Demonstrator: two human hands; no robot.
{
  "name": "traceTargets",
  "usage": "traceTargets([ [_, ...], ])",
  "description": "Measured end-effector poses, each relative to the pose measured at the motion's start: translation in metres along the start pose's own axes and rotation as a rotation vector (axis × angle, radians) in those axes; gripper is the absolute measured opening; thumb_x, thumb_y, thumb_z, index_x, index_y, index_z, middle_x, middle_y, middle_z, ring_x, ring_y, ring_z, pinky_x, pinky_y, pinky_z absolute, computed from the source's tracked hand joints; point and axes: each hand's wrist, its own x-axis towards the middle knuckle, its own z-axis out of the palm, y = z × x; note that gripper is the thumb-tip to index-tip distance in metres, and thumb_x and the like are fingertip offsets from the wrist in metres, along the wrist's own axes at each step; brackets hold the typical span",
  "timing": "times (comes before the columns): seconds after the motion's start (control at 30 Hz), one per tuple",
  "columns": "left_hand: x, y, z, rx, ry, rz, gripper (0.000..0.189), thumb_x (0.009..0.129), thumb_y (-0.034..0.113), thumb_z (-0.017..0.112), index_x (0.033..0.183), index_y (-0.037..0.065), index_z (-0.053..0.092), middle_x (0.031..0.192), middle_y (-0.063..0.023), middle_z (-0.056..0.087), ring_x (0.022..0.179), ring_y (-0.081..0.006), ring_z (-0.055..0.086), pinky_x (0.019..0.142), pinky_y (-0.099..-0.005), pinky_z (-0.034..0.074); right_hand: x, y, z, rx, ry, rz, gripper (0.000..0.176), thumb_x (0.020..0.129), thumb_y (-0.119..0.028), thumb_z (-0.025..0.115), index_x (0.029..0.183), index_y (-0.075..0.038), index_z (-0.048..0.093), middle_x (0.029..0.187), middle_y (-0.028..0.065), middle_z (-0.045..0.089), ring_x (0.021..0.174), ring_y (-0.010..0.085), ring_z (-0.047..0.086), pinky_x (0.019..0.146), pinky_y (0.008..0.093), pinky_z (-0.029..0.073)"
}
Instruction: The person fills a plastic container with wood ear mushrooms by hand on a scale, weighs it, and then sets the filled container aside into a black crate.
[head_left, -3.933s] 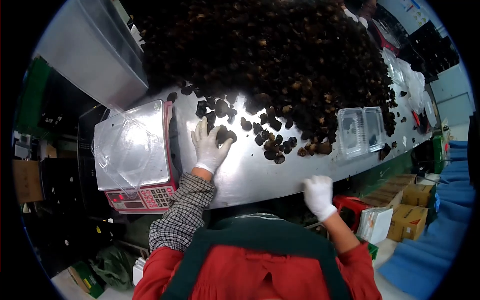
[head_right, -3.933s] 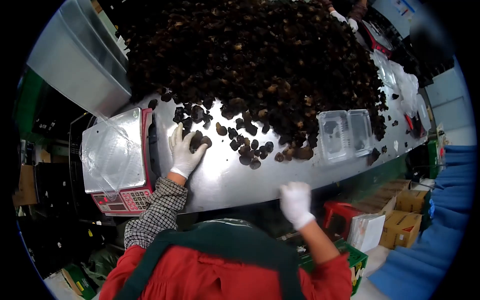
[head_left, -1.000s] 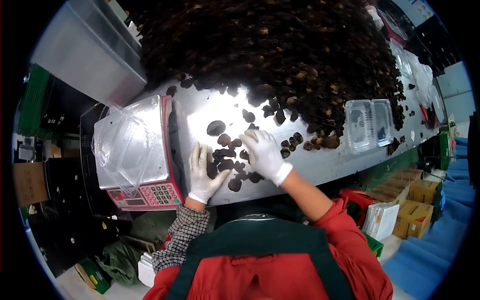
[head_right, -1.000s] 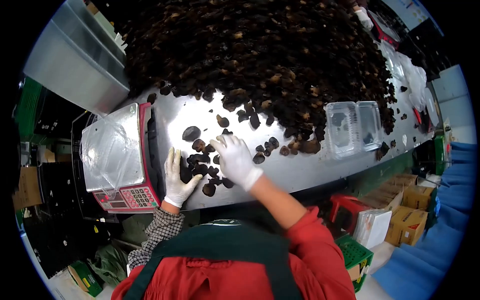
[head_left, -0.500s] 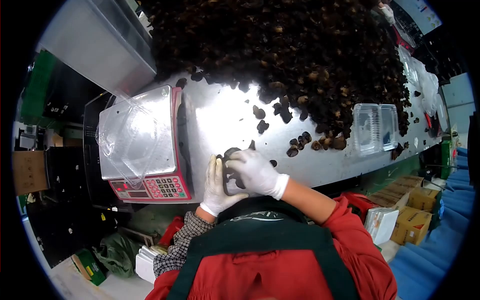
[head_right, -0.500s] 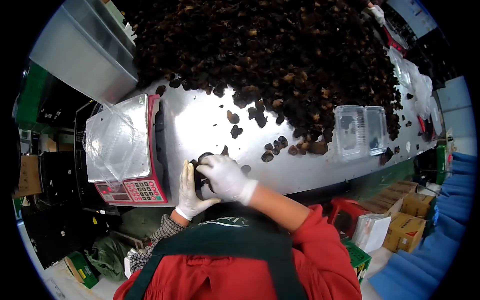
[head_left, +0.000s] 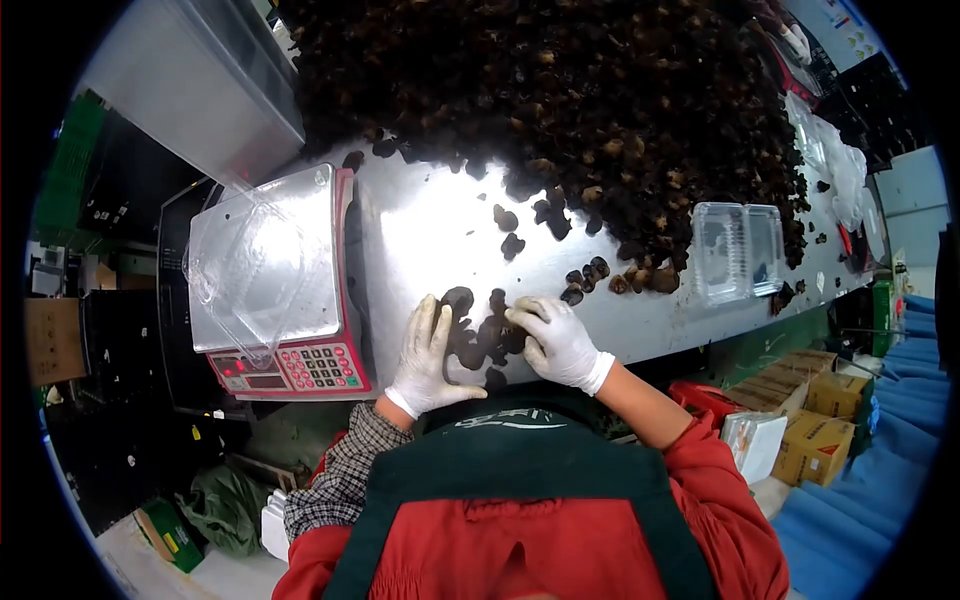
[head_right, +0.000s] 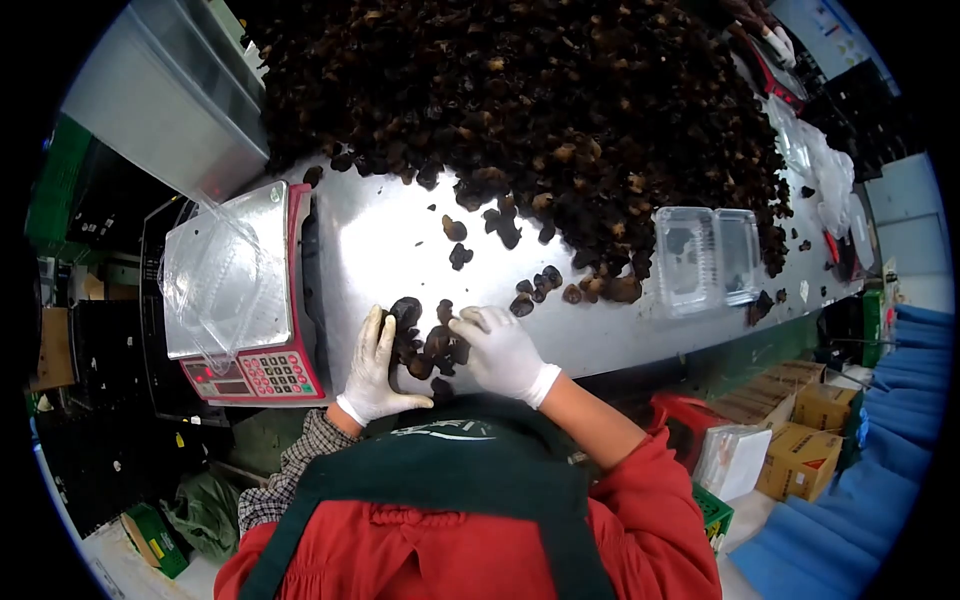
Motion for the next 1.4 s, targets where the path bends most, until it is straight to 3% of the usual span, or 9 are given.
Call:
traceTargets([
  [0.23, 0.023, -0.004, -0.008, 0.063, -0.154, 0.086, 0.119, 0.054, 0.059, 0.081, 0.147, 0.009, 0.025, 0.148, -0.0222, 0.022, 0.138, -0.0434, 0.019, 0.112, -0.0561, 0.016, -0.004, -0.003, 0.014, -0.014, -0.119, -0.083, 0.105, 0.066, -0.063, 0.071, 0.143, -0.004, 0.031, 0.143, 0.0291, 0.030, 0.134, 0.0439, 0.029, 0.113, 0.0542, 0.018],
  [0.5, 0.027, -0.006, 0.010, 0.048, 0.073, 0.176, 0.076, 0.067, 0.019, 0.073, 0.136, 0.006, 0.043, 0.128, -0.0165, 0.048, 0.114, -0.0340, 0.048, 0.098, -0.0454, 0.038, 0.011, -0.008, 0.034, -0.151, 0.149, -0.096, 0.072, 0.071, -0.028, 0.070, 0.132, 0.000, 0.045, 0.127, 0.0212, 0.050, 0.109, 0.0325, 0.051, 0.094, 0.0441, 0.040],
  [0.67, 0.078, -0.008, 0.007, -0.344, 0.013, -0.326, 0.036, 0.073, 0.010, 0.064, 0.109, 0.004, 0.063, 0.101, -0.0128, 0.065, 0.091, -0.0283, 0.063, 0.083, -0.0342, 0.050, 0.052, -0.003, 0.031, 0.102, 0.095, 0.261, 0.044, 0.073, -0.012, 0.065, 0.116, -0.005, 0.056, 0.108, 0.0180, 0.059, 0.093, 0.0351, 0.060, 0.083, 0.0421, 0.049],
  [0.73, 0.089, 0.006, -0.018, -0.775, 0.033, -0.481, 0.038, 0.073, 0.007, 0.064, 0.110, 0.001, 0.061, 0.101, -0.0111, 0.066, 0.091, -0.0200, 0.063, 0.084, -0.0293, 0.049, 0.076, -0.005, 0.018, 0.355, 0.117, 0.379, 0.033, 0.076, -0.011, 0.062, 0.108, -0.002, 0.060, 0.105, 0.0197, 0.060, 0.097, 0.0372, 0.060, 0.089, 0.0398, 0.048],
  [0.87, 0.079, 0.036, -0.109, -0.674, 0.325, -0.271, 0.039, 0.076, -0.002, 0.064, 0.114, 0.000, 0.059, 0.100, -0.0068, 0.066, 0.093, -0.0131, 0.062, 0.084, -0.0251, 0.049, 0.127, -0.081, -0.049, 0.407, 0.165, 0.139, 0.040, 0.074, 0.000, 0.060, 0.114, 0.000, 0.057, 0.106, 0.0182, 0.061, 0.102, 0.0291, 0.062, 0.090, 0.0331, 0.050],
  [1.1, 0.010, -0.027, -0.226, -0.481, 0.545, -0.212, 0.042, 0.077, -0.010, 0.058, 0.118, -0.001, 0.056, 0.110, -0.0055, 0.063, 0.101, -0.0129, 0.060, 0.090, -0.0255, 0.047, 0.243, -0.172, 0.014, 0.532, 0.111, -0.239, 0.046, 0.073, -0.002, 0.063, 0.118, 0.002, 0.053, 0.114, 0.0199, 0.057, 0.107, 0.0329, 0.057, 0.094, 0.0360, 0.047],
  [1.23, -0.015, -0.080, -0.223, -0.107, 0.364, -0.451, 0.082, 0.065, 0.017, 0.072, 0.137, -0.004, 0.039, 0.131, -0.0235, 0.048, 0.121, -0.0314, 0.048, 0.101, -0.0374, 0.040, 0.259, -0.179, 0.044, 0.225, -0.024, -0.207, 0.069, 0.071, -0.015, 0.070, 0.132, 0.001, 0.042, 0.125, 0.0237, 0.051, 0.119, 0.0369, 0.048, 0.102, 0.0381, 0.040],
  [1.3, -0.022, -0.079, -0.215, -0.014, 0.379, -0.466, 0.082, 0.067, 0.013, 0.071, 0.139, -0.005, 0.035, 0.131, -0.0266, 0.045, 0.122, -0.0377, 0.046, 0.104, -0.0411, 0.037, 0.247, -0.170, 0.038, 0.177, 0.008, -0.236, 0.080, 0.072, -0.018, 0.070, 0.140, 0.000, 0.033, 0.129, 0.0265, 0.047, 0.120, 0.0396, 0.046, 0.103, 0.0389, 0.039],
  [1.4, -0.013, -0.058, -0.215, 0.218, 0.503, -0.305, 0.075, 0.069, 0.004, 0.066, 0.137, -0.005, 0.036, 0.129, -0.0261, 0.048, 0.119, -0.0376, 0.048, 0.102, -0.0414, 0.039, 0.206, -0.152, -0.011, 0.230, 0.186, -0.228, 0.062, 0.079, -0.016, 0.065, 0.134, -0.001, 0.043, 0.120, 0.0243, 0.053, 0.113, 0.0381, 0.052, 0.096, 0.0412, 0.043],
])
